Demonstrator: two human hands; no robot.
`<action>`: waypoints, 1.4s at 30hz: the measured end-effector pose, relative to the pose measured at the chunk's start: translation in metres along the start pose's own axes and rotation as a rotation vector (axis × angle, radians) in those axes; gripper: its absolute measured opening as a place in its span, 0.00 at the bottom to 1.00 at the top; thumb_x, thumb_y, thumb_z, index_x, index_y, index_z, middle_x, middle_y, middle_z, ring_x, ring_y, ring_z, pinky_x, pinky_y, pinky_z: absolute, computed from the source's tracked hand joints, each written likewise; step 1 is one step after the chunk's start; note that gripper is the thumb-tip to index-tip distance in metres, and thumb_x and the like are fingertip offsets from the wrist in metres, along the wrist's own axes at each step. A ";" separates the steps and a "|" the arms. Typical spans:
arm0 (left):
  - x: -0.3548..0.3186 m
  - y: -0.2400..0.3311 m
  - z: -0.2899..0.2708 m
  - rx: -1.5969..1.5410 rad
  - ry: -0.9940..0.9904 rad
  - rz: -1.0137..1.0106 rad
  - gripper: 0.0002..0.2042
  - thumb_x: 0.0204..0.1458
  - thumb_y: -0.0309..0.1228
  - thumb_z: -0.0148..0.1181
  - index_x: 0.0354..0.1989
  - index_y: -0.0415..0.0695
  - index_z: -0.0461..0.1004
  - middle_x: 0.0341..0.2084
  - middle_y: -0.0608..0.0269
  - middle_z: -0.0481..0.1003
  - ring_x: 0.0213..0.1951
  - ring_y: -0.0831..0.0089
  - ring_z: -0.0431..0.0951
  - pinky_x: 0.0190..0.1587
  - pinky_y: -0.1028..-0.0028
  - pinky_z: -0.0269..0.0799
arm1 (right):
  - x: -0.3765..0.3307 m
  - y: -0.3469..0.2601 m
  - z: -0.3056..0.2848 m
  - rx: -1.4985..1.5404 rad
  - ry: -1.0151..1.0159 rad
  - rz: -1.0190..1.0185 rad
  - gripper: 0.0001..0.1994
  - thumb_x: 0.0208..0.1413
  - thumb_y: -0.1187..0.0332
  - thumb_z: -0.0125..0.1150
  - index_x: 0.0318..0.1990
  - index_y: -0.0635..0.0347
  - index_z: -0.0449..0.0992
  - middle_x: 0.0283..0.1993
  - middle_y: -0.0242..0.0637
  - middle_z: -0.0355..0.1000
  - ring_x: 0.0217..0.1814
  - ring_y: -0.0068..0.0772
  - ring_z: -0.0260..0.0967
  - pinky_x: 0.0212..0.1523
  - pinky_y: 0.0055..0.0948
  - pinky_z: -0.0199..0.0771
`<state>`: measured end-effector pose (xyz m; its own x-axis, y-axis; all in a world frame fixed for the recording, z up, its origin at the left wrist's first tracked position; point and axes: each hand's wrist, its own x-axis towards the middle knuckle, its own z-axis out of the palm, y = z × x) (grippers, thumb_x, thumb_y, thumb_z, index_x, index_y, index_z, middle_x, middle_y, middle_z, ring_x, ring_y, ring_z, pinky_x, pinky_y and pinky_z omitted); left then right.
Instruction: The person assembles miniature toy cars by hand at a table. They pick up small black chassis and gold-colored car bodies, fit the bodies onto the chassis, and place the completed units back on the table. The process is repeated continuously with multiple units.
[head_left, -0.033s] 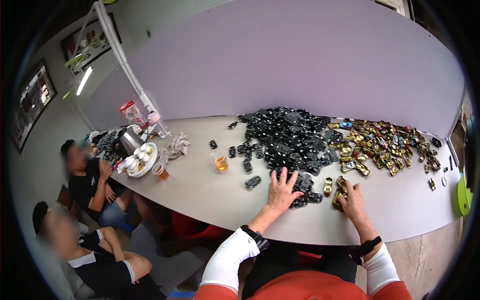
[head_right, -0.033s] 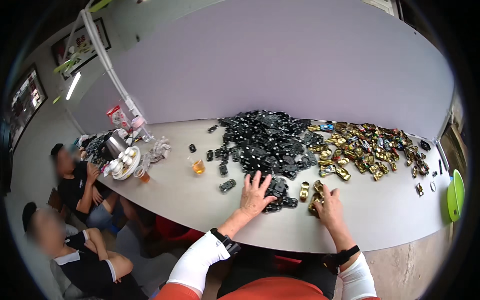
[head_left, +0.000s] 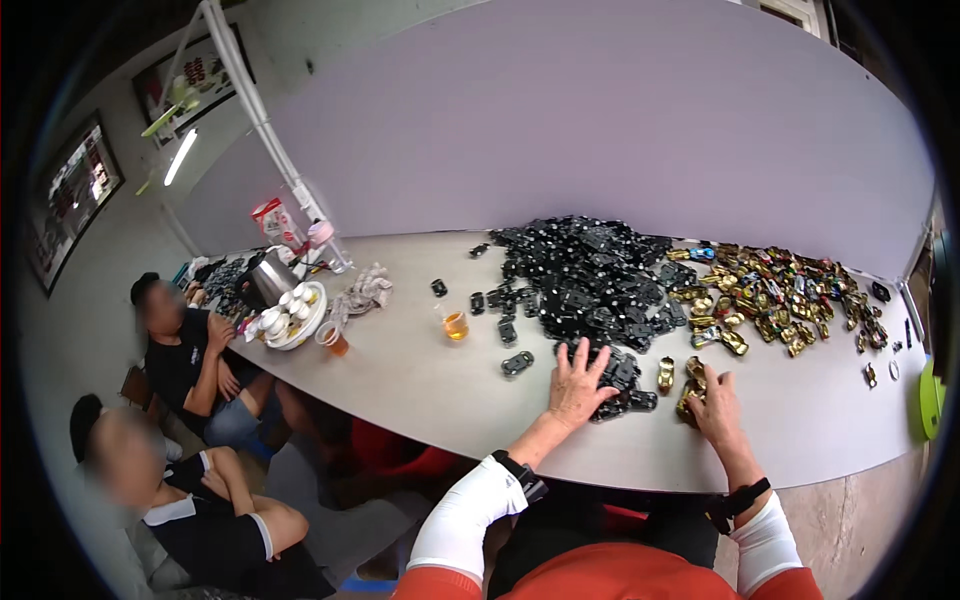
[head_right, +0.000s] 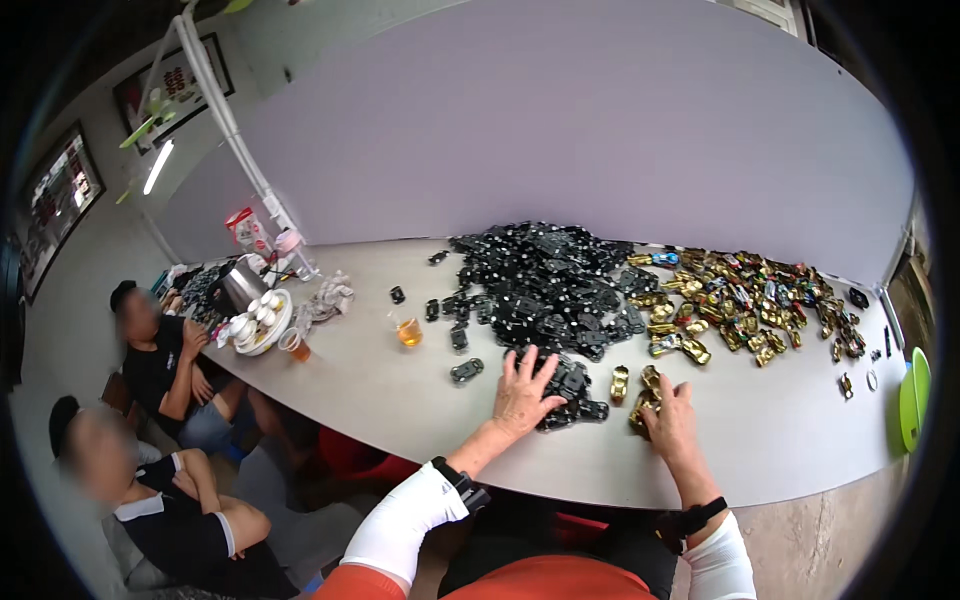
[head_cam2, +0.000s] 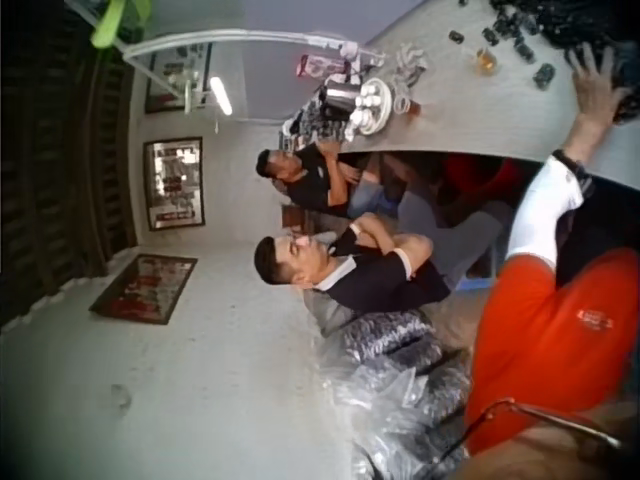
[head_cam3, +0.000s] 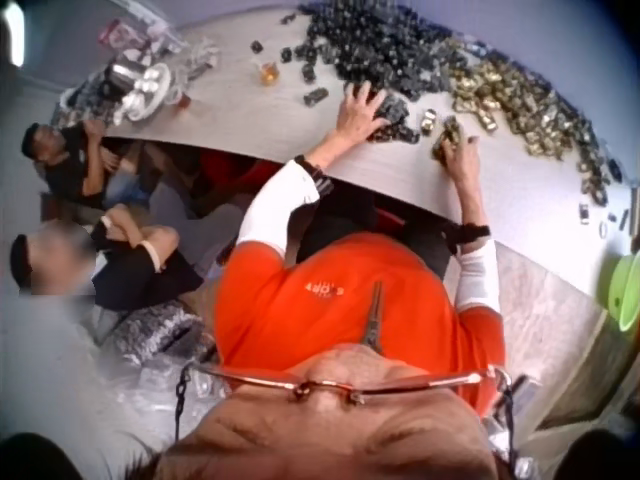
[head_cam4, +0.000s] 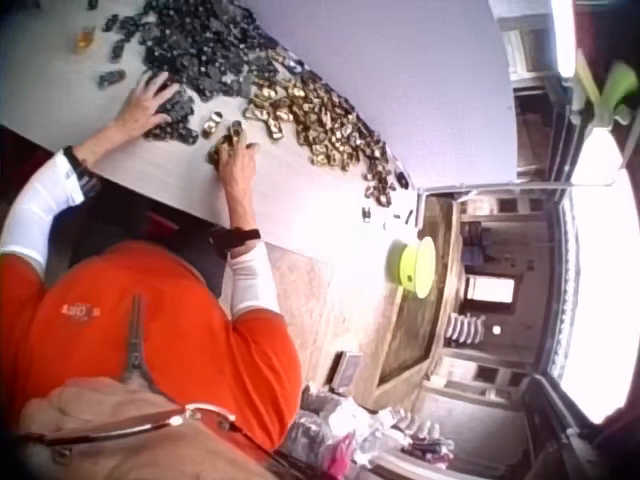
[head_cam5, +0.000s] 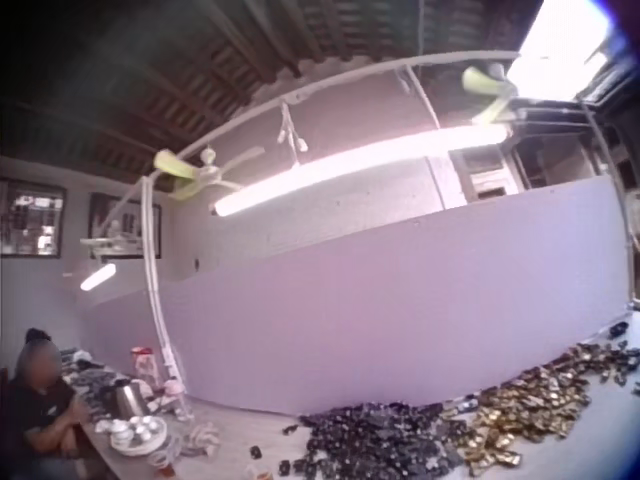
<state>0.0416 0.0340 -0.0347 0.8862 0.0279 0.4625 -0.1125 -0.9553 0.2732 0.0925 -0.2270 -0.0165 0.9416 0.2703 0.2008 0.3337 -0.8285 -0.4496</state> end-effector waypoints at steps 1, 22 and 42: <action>-0.005 0.002 0.000 -0.003 -0.006 -0.001 0.36 0.37 0.46 0.65 0.58 0.55 0.59 0.58 0.48 0.53 0.56 0.39 0.51 0.54 0.51 0.57 | -0.002 0.006 0.003 -0.009 0.019 -0.001 0.31 0.42 0.69 0.63 0.56 0.60 0.58 0.45 0.53 0.58 0.39 0.55 0.66 0.39 0.42 0.70; -0.061 -0.017 -0.027 0.139 -0.198 -0.280 0.41 0.42 0.60 0.52 0.60 0.45 0.53 0.57 0.47 0.55 0.58 0.45 0.52 0.58 0.44 0.43 | -0.031 0.058 0.012 0.302 0.311 -0.102 0.14 0.45 0.75 0.58 0.42 0.65 0.71 0.26 0.37 0.62 0.26 0.32 0.61 0.30 0.28 0.64; -0.056 -0.004 -0.022 0.339 -0.163 -0.360 0.39 0.39 0.57 0.57 0.58 0.47 0.56 0.59 0.43 0.52 0.58 0.47 0.53 0.57 0.49 0.49 | -0.028 0.074 0.043 0.300 0.563 0.015 0.07 0.46 0.70 0.54 0.34 0.58 0.67 0.34 0.47 0.64 0.35 0.54 0.65 0.34 0.44 0.68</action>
<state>-0.0175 0.0427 -0.0433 0.9035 0.3517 0.2449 0.3402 -0.9361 0.0896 0.0930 -0.2749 -0.0929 0.8059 -0.1068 0.5824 0.3958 -0.6344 -0.6640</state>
